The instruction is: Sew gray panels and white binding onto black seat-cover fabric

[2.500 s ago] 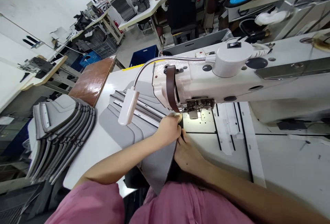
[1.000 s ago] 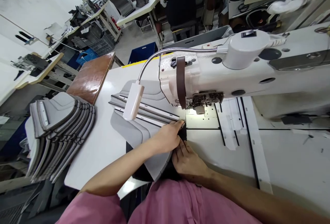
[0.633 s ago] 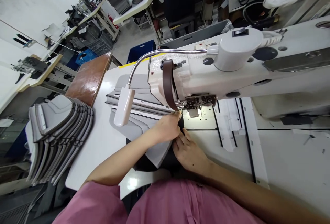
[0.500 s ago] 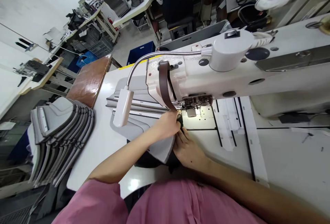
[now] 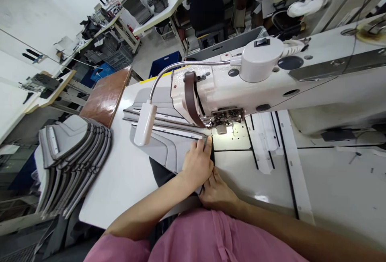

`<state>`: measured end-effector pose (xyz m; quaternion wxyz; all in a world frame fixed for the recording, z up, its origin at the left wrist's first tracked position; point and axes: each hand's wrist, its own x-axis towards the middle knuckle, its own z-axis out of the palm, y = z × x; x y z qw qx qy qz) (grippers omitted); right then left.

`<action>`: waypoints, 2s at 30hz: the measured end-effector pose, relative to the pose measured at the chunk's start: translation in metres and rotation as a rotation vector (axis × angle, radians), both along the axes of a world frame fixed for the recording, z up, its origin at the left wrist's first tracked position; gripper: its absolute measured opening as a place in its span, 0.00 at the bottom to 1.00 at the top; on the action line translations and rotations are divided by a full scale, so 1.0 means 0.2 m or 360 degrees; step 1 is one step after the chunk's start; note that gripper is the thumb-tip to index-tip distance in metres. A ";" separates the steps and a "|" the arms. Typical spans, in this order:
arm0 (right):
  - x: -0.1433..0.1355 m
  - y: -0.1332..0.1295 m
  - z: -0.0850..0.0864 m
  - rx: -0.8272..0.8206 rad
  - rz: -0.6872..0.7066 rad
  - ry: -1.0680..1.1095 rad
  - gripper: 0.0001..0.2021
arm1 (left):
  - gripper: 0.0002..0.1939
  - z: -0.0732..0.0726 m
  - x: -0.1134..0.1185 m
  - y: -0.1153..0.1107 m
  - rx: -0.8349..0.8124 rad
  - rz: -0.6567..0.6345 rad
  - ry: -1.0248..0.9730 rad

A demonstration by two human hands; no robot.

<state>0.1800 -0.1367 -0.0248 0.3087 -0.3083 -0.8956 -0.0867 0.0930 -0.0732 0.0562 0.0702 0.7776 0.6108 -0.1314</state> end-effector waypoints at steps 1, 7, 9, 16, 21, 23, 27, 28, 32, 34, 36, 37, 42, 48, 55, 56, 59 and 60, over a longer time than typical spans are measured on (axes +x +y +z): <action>0.00 0.00 0.00 0.0005 0.0000 -0.0010 0.12 | 0.34 0.00 0.00 0.01 -0.0010 -0.0009 -0.0016; -0.01 0.00 0.01 -0.0003 -0.0030 0.0010 0.11 | 0.31 0.03 -0.02 0.05 -0.0071 -0.0044 -0.0005; -0.01 0.00 0.01 -0.0002 -0.0041 0.0032 0.11 | 0.31 0.03 -0.02 0.06 -0.0083 -0.0048 0.0011; -0.02 0.00 -0.02 0.0011 -0.0051 0.0095 0.12 | 0.31 0.03 0.01 0.05 -0.0116 -0.0095 0.0104; -0.02 -0.01 -0.01 0.0037 -0.0077 0.0078 0.12 | 0.29 0.04 -0.02 0.11 -0.0101 -0.0056 -0.0074; -0.02 0.00 -0.01 0.0042 -0.0066 0.0010 0.12 | 0.27 0.06 -0.03 0.16 -0.0184 -0.0048 -0.0171; -0.02 0.00 -0.01 0.0040 -0.0080 -0.0029 0.13 | 0.22 0.13 -0.04 0.21 -0.0377 -0.0098 -0.0210; -0.02 0.00 -0.01 0.0044 -0.0087 -0.0030 0.13 | 0.22 0.14 -0.04 0.21 -0.0388 -0.0108 -0.0226; -0.03 0.02 -0.01 0.0031 -0.0065 -0.0052 0.14 | 0.24 0.15 -0.03 0.19 -0.0338 -0.0084 -0.0323; -0.03 0.04 0.00 -0.0020 -0.0019 -0.0053 0.14 | 0.23 0.12 -0.03 0.21 -0.0316 -0.0063 -0.0347; -0.02 0.06 0.01 -0.0067 0.0017 -0.0075 0.14 | 0.19 0.09 -0.02 0.25 -0.0285 -0.0027 -0.0339; -0.02 0.07 0.02 -0.0079 0.0020 -0.0095 0.14 | 0.17 0.08 -0.02 0.27 -0.0252 0.0005 -0.0337; -0.02 0.01 0.03 -0.0071 -0.0105 -0.0100 0.13 | 0.22 0.07 -0.01 0.17 -0.0067 0.0182 -0.0426; -0.06 -0.10 -0.04 -0.0074 -0.0058 0.0141 0.15 | 0.32 0.10 -0.03 -0.10 -0.0294 0.0399 -0.0588; -0.05 -0.08 -0.06 -0.0275 0.0198 0.0234 0.16 | 0.25 -0.07 -0.04 -0.14 0.0091 0.0224 -0.0719; -0.05 -0.08 -0.06 -0.0286 0.0210 0.0215 0.16 | 0.25 -0.09 -0.05 -0.13 0.0128 0.0187 -0.0715; -0.05 -0.05 -0.05 -0.0299 0.0190 0.0084 0.16 | 0.24 -0.10 -0.08 -0.10 0.0169 0.0097 -0.0702; -0.05 -0.03 -0.04 -0.0305 0.0195 0.0035 0.15 | 0.24 -0.10 -0.08 -0.09 0.0178 0.0067 -0.0696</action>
